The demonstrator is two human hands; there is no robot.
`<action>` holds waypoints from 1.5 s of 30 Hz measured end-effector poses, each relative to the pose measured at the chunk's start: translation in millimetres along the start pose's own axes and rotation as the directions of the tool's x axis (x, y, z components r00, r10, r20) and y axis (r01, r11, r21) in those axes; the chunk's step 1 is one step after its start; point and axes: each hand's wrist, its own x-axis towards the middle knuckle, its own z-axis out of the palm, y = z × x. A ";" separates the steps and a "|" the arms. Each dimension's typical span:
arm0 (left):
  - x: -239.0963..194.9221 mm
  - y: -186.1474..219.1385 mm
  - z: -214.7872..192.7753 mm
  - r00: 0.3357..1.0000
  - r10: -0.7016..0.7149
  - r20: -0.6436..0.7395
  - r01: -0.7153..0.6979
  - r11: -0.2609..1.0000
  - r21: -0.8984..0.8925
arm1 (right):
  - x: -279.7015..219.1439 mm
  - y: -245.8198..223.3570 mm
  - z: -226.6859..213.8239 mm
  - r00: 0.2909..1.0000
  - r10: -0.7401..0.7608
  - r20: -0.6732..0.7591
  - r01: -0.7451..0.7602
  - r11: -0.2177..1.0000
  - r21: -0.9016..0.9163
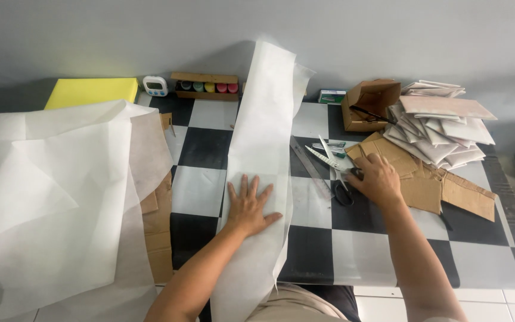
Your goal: Cutting thin white material with scissors and folding the pieces into rectangles
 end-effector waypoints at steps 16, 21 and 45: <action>3.3 0.3 -9.3 0.993 -0.004 0.116 0.003 1.000 0.007 | 21.8 58.1 -22.7 0.933 -0.268 0.241 -0.161 0.289 0.944; 5.1 -1.0 -1.8 0.998 0.002 0.059 -0.006 0.998 0.070 | 61.6 35.0 -24.4 0.640 -0.471 0.607 -0.316 0.558 0.767; 4.5 -2.2 -15.0 0.990 0.017 0.136 -0.008 0.998 -0.065 | 83.9 -21.9 16.9 0.554 -0.552 0.624 -0.385 0.495 0.779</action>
